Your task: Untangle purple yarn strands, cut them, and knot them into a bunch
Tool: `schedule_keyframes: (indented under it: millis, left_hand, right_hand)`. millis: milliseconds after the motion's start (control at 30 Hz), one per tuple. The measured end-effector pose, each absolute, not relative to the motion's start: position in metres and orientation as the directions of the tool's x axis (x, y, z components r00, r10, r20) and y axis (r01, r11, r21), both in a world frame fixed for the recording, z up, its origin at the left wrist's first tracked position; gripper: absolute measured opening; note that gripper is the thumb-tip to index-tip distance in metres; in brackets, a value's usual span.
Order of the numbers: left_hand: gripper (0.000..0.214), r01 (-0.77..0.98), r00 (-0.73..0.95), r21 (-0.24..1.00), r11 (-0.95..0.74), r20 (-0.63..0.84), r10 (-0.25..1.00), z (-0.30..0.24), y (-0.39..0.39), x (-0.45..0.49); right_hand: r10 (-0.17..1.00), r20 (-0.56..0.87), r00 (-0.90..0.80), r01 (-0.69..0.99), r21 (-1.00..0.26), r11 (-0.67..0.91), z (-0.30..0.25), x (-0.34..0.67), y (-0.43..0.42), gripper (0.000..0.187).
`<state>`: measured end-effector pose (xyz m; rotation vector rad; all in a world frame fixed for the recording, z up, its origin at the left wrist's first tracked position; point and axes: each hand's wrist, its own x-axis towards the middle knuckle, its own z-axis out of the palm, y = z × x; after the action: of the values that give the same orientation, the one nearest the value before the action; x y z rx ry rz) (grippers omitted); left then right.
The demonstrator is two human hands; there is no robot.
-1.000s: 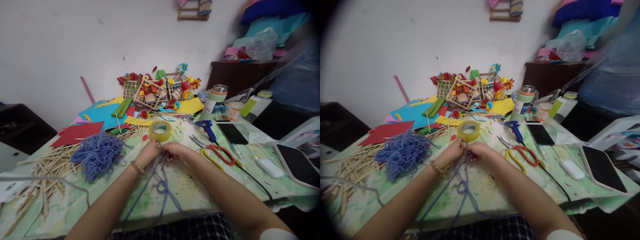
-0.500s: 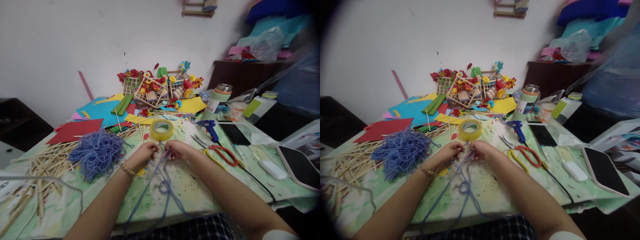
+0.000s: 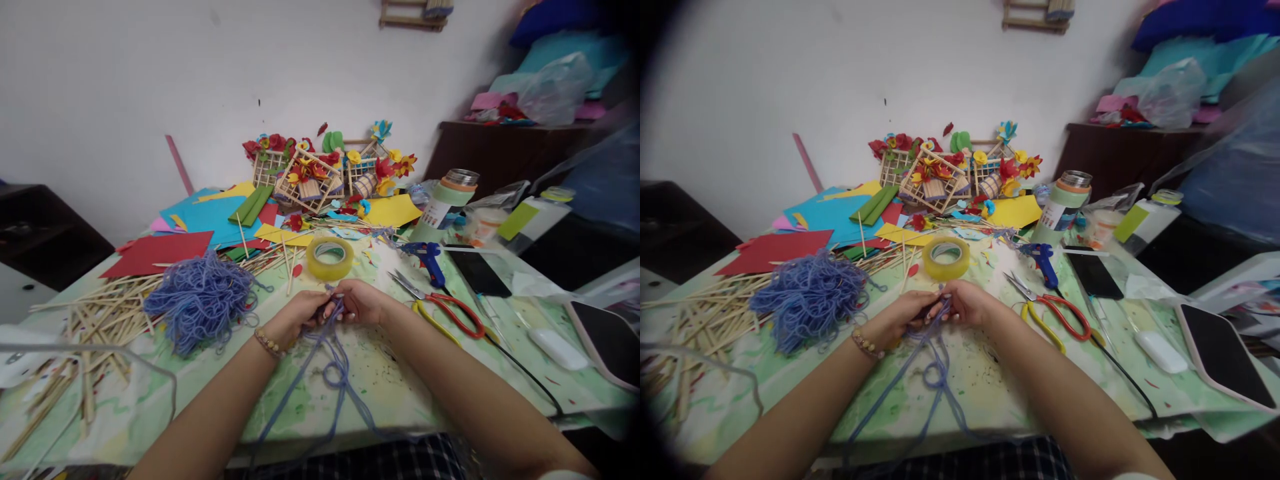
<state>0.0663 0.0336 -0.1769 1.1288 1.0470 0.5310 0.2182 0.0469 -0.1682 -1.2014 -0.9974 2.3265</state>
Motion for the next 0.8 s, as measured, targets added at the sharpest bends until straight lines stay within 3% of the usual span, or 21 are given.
schedule_keyframes:
  millis: [400,633,800]
  left_hand:
    - [0.037,-0.019,0.280,0.955,0.296,-0.279,0.919,-0.185,0.027,0.072]
    - [0.039,-0.040,0.284,0.963,0.267,-0.245,0.927,-0.181,0.021,0.076]
    - [0.033,-0.036,0.270,0.956,0.290,-0.270,0.924,-0.181,0.023,0.072]
  right_hand:
    - [0.612,-0.511,-0.604,0.030,-0.782,-0.622,-0.166,0.222,0.048,0.029]
    - [0.611,-0.445,-0.654,0.087,-0.847,-0.524,-0.170,0.224,0.048,0.031]
    - [0.633,-0.370,-0.680,0.100,-0.902,-0.421,-0.174,0.225,0.047,0.020]
